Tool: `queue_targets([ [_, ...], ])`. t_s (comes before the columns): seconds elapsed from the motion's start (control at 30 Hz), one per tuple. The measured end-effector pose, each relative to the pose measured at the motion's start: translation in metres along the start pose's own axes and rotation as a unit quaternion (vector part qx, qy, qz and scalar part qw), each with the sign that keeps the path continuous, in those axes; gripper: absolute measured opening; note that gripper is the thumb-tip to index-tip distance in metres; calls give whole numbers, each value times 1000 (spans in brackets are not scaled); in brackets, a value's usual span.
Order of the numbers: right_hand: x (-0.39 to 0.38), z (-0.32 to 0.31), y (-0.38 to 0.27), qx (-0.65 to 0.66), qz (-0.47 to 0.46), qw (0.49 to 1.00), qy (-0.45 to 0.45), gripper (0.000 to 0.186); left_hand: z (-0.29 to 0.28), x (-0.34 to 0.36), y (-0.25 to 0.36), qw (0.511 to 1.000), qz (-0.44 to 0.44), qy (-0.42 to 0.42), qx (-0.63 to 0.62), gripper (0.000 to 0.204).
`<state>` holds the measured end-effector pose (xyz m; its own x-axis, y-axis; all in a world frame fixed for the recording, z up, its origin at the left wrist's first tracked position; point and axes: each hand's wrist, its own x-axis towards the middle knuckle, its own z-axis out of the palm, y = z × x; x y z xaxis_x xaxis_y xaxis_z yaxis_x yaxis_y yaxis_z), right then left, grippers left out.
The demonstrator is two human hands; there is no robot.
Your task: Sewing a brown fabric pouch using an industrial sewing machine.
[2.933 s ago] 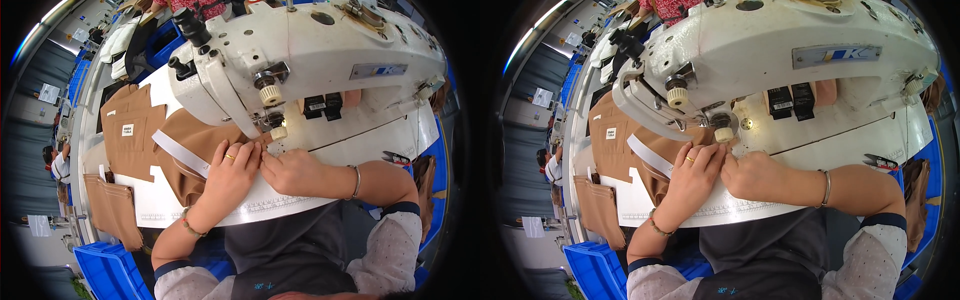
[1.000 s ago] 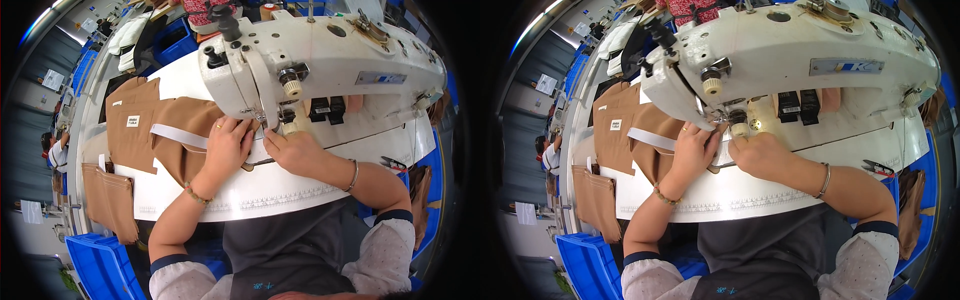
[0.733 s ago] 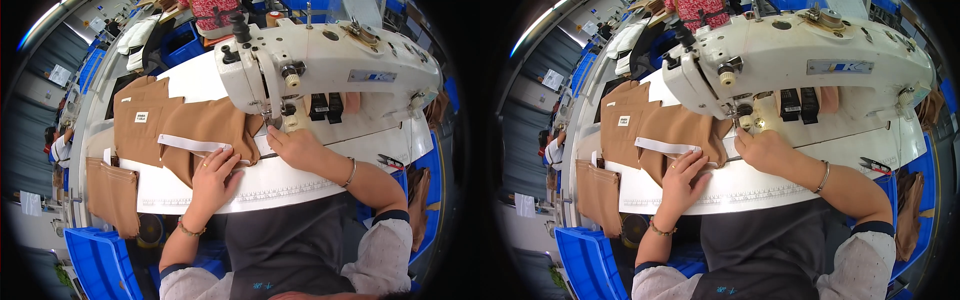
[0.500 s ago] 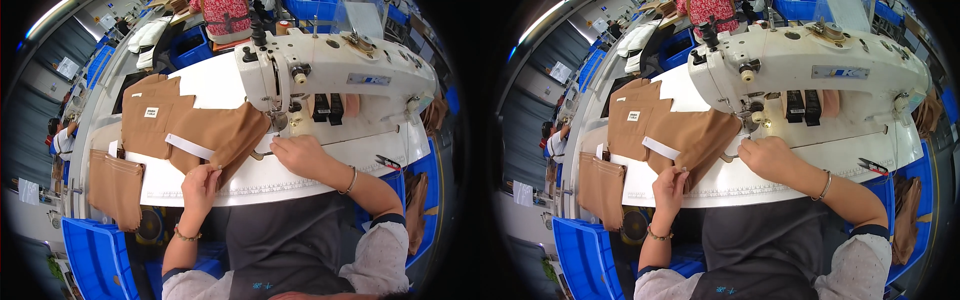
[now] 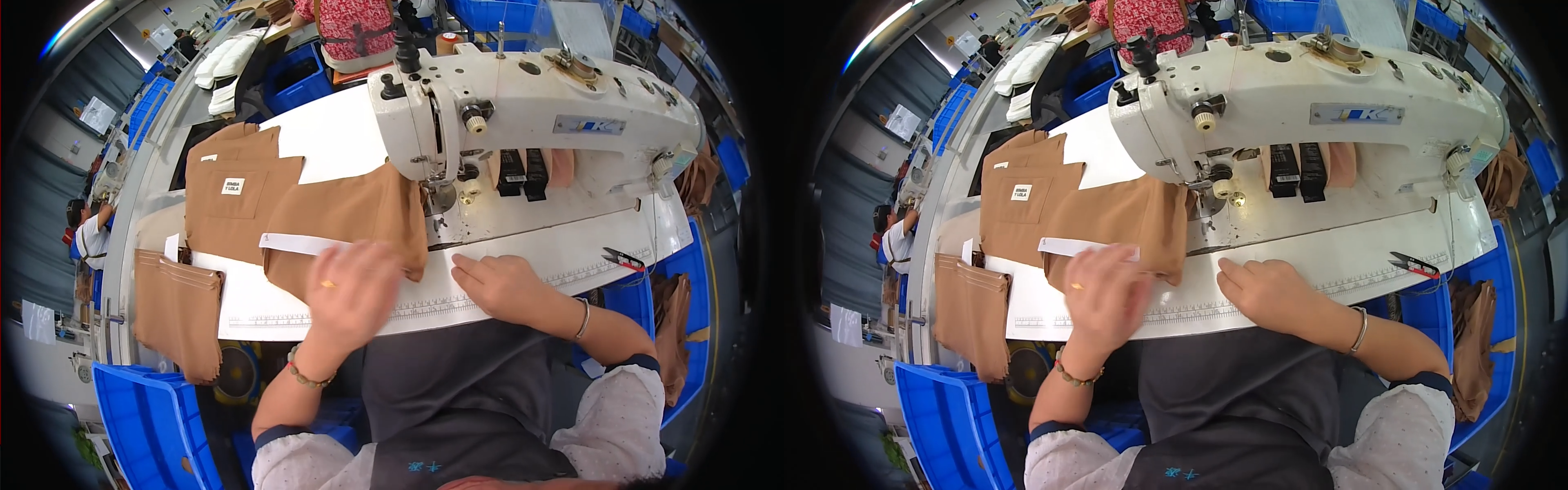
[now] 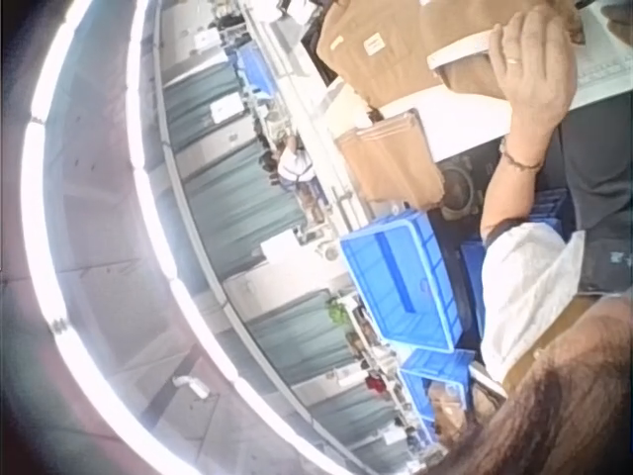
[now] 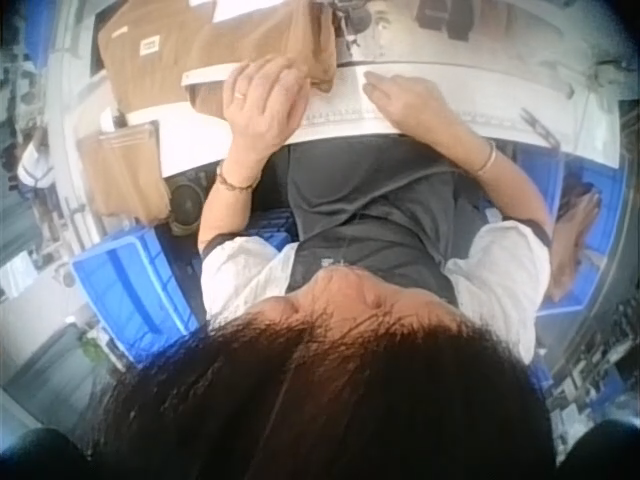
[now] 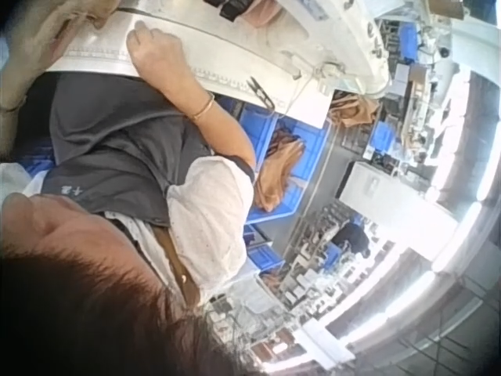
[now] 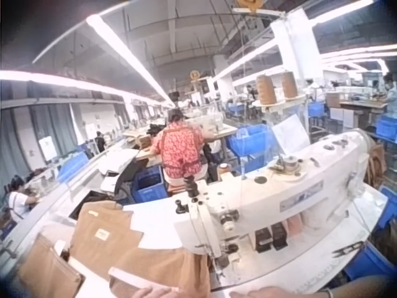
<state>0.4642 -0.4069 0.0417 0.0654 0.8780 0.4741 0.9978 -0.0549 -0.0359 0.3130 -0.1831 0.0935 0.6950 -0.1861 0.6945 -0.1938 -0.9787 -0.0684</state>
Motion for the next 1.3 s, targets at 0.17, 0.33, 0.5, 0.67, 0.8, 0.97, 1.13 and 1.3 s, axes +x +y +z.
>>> queue_targets([
  [0.17, -18, -26, 6, -14, 49, 999, 14, 24, 64, 35, -5, 992, 15, -122, 5, 35],
  [0.33, -90, -91, 52, -154, 234, 954, 111, 23, 97, 28, -39, 980, -79, -180, -32, 34],
  [0.5, -192, -185, 212, -207, 434, 786, 388, 43, 96, 28, -38, 974, -108, -194, -35, 39],
  [0.67, -246, -227, 343, -12, 503, 711, 492, 44, 103, 23, -39, 977, -69, -201, 12, 45],
  [0.8, -222, -269, 382, -152, 505, 763, 373, 35, 83, 18, -50, 966, -111, -229, 38, 50],
  [0.97, -217, -330, 417, -65, 563, 784, 253, 35, 59, -13, -85, 967, -140, -208, 46, 52],
  [1.13, -239, -225, 366, 27, 458, 743, 488, 35, 45, -19, -85, 954, -154, -246, 74, 59],
  [1.3, -222, -262, 352, -144, 482, 770, 392, 33, 36, -24, -85, 957, -154, -239, 58, 56],
])
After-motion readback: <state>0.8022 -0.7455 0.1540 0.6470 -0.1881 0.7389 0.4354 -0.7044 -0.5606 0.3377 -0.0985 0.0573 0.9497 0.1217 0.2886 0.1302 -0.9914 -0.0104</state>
